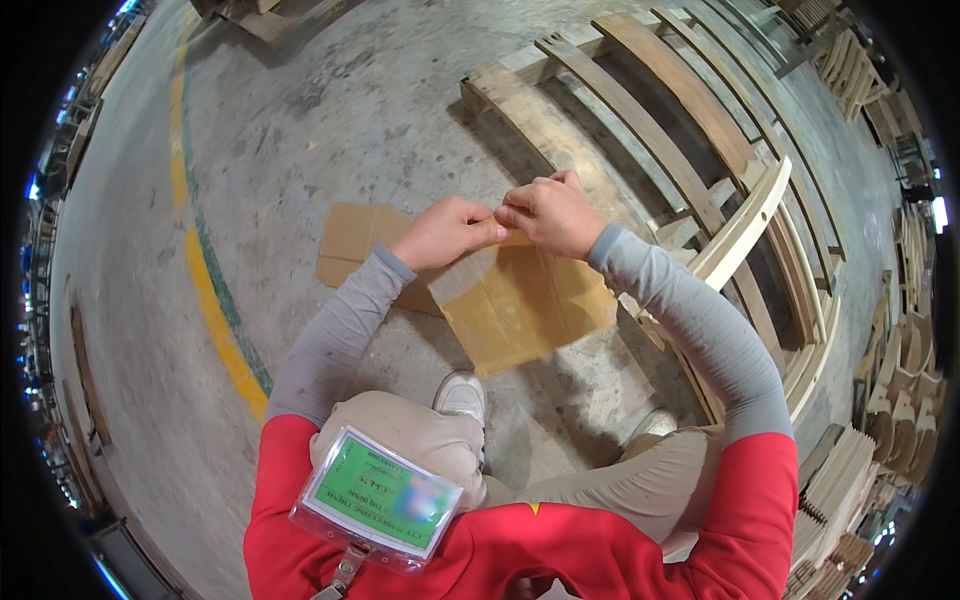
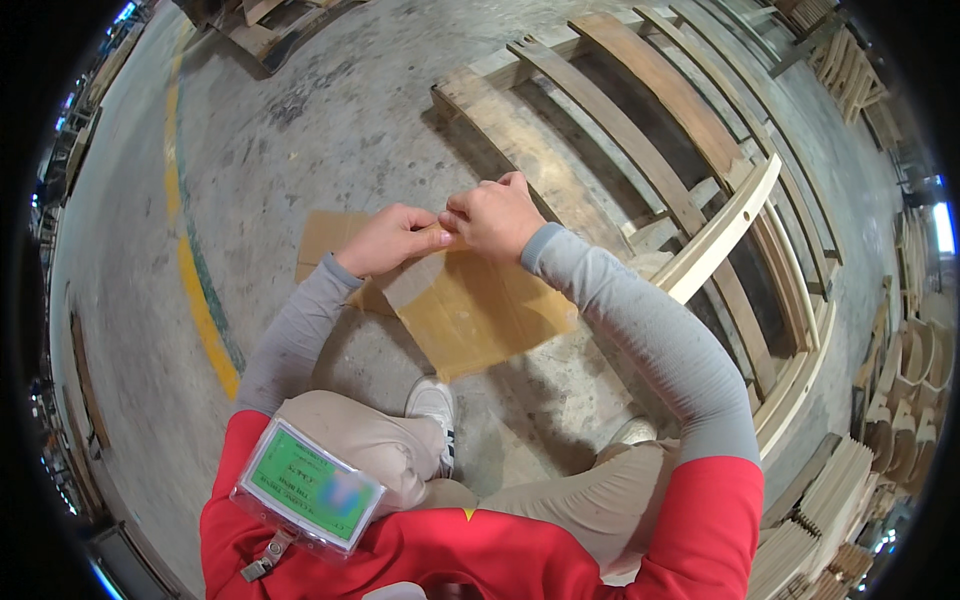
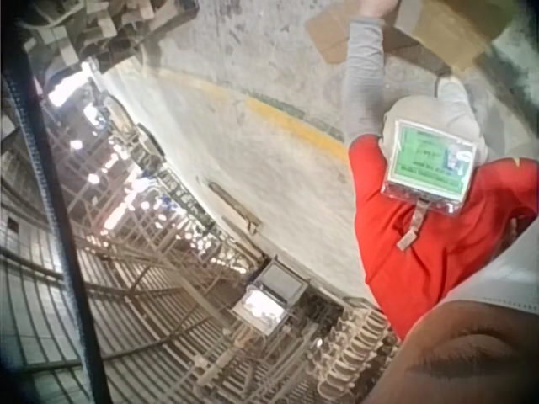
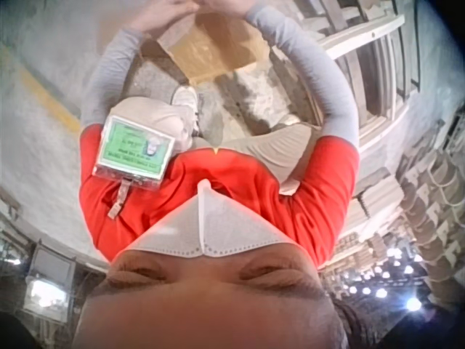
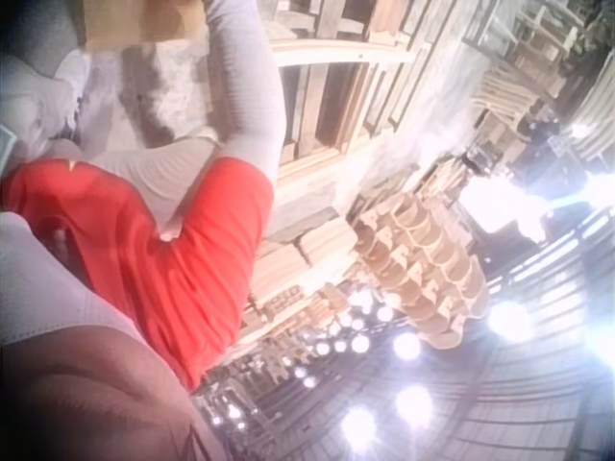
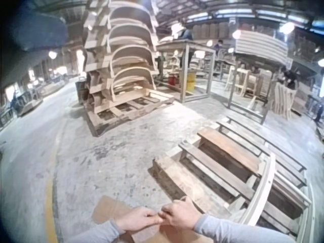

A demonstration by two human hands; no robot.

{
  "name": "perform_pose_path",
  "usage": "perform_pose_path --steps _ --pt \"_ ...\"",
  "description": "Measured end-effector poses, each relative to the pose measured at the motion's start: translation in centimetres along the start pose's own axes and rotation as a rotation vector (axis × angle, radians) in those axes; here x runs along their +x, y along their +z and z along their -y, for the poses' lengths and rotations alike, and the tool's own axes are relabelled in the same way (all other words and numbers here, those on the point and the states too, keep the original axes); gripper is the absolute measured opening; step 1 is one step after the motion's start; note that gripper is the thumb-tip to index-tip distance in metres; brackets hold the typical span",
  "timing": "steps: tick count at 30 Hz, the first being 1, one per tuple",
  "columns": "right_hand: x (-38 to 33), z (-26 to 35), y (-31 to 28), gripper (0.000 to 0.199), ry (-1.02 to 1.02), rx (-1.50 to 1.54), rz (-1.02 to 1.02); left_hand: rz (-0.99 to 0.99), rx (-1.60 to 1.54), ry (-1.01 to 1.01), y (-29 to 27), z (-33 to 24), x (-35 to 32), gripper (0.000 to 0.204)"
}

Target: The person picks up a wooden chair frame and places it on the floor. They then use a piece of sandpaper to sand the edges and surfaces of the chair frame, repeatedly flipping and repositioning the frame to access different areas.

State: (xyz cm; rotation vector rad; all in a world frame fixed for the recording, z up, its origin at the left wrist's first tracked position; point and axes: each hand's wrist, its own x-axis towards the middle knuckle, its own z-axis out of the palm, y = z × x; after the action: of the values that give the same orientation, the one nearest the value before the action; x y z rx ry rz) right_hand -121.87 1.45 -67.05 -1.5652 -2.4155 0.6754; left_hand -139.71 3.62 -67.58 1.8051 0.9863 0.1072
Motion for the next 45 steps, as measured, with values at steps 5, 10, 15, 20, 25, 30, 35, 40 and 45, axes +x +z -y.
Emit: perform_pose_path --steps 5,10,15,20,25,30,35,40,45 --pt "-0.2 0.5 -0.4 0.027 -0.008 0.197 -0.134 -0.131 -0.069 0.102 1.0 2.5 -0.3 0.025" --pt "-2.2 -5.4 -1.9 0.029 0.207 0.442 -0.252 -0.187 -0.806 -0.072 0.3 2.4 -1.0 0.026" --pt "-1.8 -4.7 -1.3 0.022 0.163 0.208 -0.2 -0.592 -0.269 0.095 2.4 3.4 -1.1 0.031" --pt "-1.7 -1.5 -0.7 0.015 -0.317 -0.172 -0.203 -0.604 0.643 0.568 2.1 -1.1 -0.3 0.031" --pt "-1.2 -0.6 -0.7 0.029 -0.254 -0.291 -0.22 -0.155 -0.075 0.033 2.5 1.0 0.5 0.023" --pt "-0.8 -0.3 0.6 0.041 -0.137 -0.4 -0.277 -0.14 -0.389 0.08 3.7 0.7 0.7 0.021" --pt "-0.4 -0.7 1.6 0.04 0.157 -0.027 -0.01 -0.142 -0.269 0.085 4.6 0.7 0.4 0.019" --pt "1.2 -1.3 3.0 0.032 0.22 0.001 0.038 -0.49 0.246 0.378 5.7 0.7 -0.5 0.012" --pt "2.2 -3.3 3.6 0.022 0.37 -0.115 -0.021 -0.558 0.558 0.795 6.6 -1.6 -1.7 0.004"
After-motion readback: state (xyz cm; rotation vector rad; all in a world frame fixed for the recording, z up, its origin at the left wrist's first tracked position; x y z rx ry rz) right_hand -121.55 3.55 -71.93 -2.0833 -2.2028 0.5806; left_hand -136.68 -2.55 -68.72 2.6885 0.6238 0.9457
